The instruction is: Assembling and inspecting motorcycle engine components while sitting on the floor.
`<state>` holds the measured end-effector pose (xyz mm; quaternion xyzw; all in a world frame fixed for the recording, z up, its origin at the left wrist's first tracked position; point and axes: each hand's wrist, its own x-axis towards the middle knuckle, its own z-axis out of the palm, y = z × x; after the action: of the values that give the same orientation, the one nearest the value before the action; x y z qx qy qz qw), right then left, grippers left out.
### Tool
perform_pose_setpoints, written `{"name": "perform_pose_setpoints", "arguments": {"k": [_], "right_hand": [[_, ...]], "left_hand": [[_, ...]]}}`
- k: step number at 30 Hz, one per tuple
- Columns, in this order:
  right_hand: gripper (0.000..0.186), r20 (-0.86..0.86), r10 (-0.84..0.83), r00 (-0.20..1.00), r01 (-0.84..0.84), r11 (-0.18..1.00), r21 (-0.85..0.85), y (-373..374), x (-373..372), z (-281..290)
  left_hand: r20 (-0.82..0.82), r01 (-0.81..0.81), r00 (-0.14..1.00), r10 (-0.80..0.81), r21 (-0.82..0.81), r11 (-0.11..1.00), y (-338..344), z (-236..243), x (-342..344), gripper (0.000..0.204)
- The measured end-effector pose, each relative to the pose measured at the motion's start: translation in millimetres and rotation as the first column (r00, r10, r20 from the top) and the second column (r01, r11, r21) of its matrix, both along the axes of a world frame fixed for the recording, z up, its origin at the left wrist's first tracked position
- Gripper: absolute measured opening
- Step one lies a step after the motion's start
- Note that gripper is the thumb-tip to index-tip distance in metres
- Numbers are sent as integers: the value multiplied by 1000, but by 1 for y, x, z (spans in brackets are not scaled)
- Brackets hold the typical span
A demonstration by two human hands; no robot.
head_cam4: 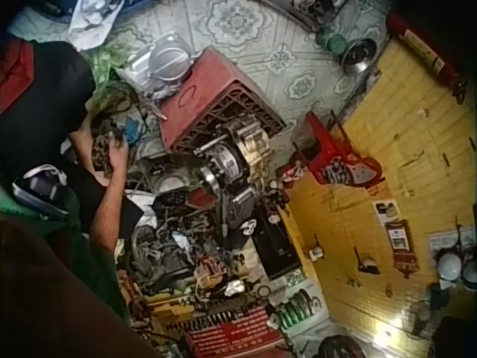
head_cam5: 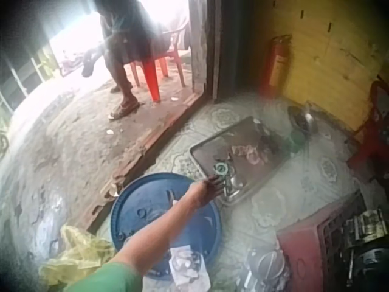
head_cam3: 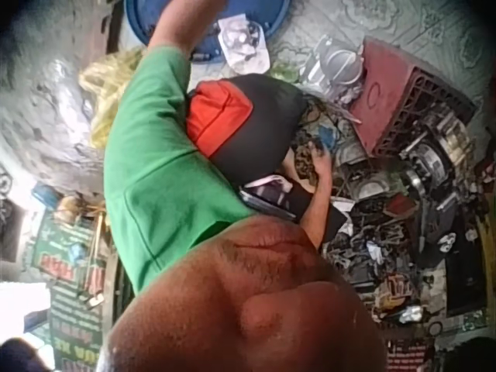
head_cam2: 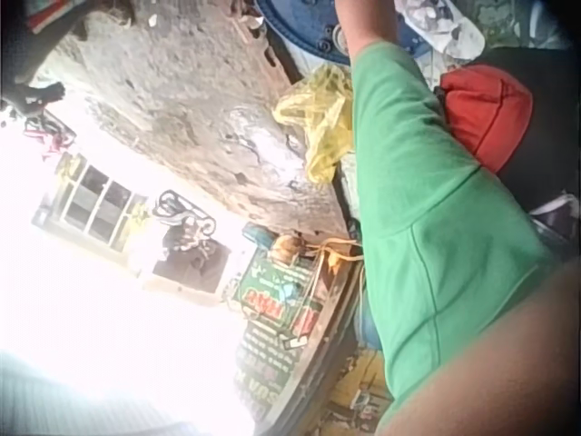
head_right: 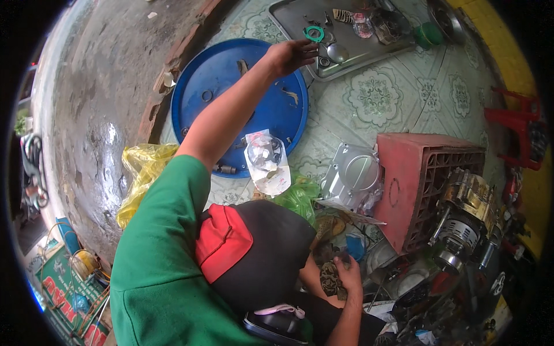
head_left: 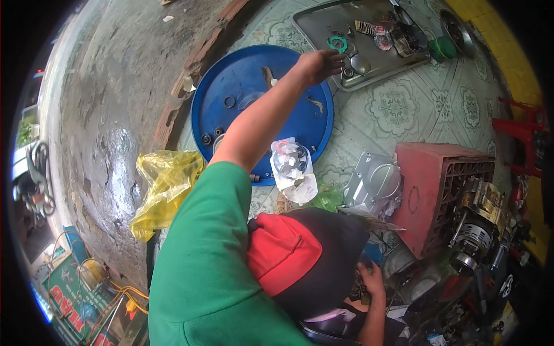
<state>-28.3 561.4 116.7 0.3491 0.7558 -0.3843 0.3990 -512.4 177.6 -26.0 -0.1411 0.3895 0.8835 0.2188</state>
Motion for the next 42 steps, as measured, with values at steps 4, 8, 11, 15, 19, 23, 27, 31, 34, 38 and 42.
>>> {"name": "perform_pose_setpoints", "arguments": {"k": [4, 8, 11, 15, 19, 23, 27, 31, 34, 38, 42], "right_hand": [[49, 119, -6, 993, 9, 1000, -28, -2, -4, -3], [58, 79, 106, 991, -106, 994, -10, 6, -1, -14], [51, -36, 144, 989, -141, 988, 57, 15, 17, -12], [35, -55, -9, 998, -5, 971, -237, 31, 15, -25], [34, -102, -32, 994, 1, 957, -289, 31, 17, -24], [36, -20, -104, 994, 95, 955, -280, 33, 18, -26], [40, -77, 18, 997, -31, 984, -177, 16, 14, -18], [42, -19, 6, 1000, -7, 998, -61, 16, 18, -12], [43, 11, -12, 1000, 13, 993, -119, 20, 19, -15], [44, -107, 21, 994, -40, 984, -171, 22, 19, -20], [41, -124, -30, 992, 14, 992, -127, 43, 42, -33]], "left_hand": [[68, 84, 994, -81, -42, 996, -1, -2, -33, 47], [109, 186, 979, -173, -124, 975, -43, -5, -36, 35], [-98, 176, 972, -214, -301, 937, -96, -16, -4, 34], [158, 106, 987, 16, -730, 675, -169, 32, 52, 36], [92, 91, 996, -17, -922, 376, -254, 45, 202, 36], [196, 162, 957, -215, -973, -166, -285, 14, 266, 26], [272, 128, 914, -300, -898, -422, -267, 24, 291, 34], [276, 89, 900, -338, -874, -478, -270, 14, 292, 34], [289, 39, 869, -402, -849, -526, -274, 12, 296, 30], [142, -1, 935, -325, -916, -402, -266, 30, 295, 38], [156, -3, 887, -435, -939, -343, -260, 28, 271, 43]]}}
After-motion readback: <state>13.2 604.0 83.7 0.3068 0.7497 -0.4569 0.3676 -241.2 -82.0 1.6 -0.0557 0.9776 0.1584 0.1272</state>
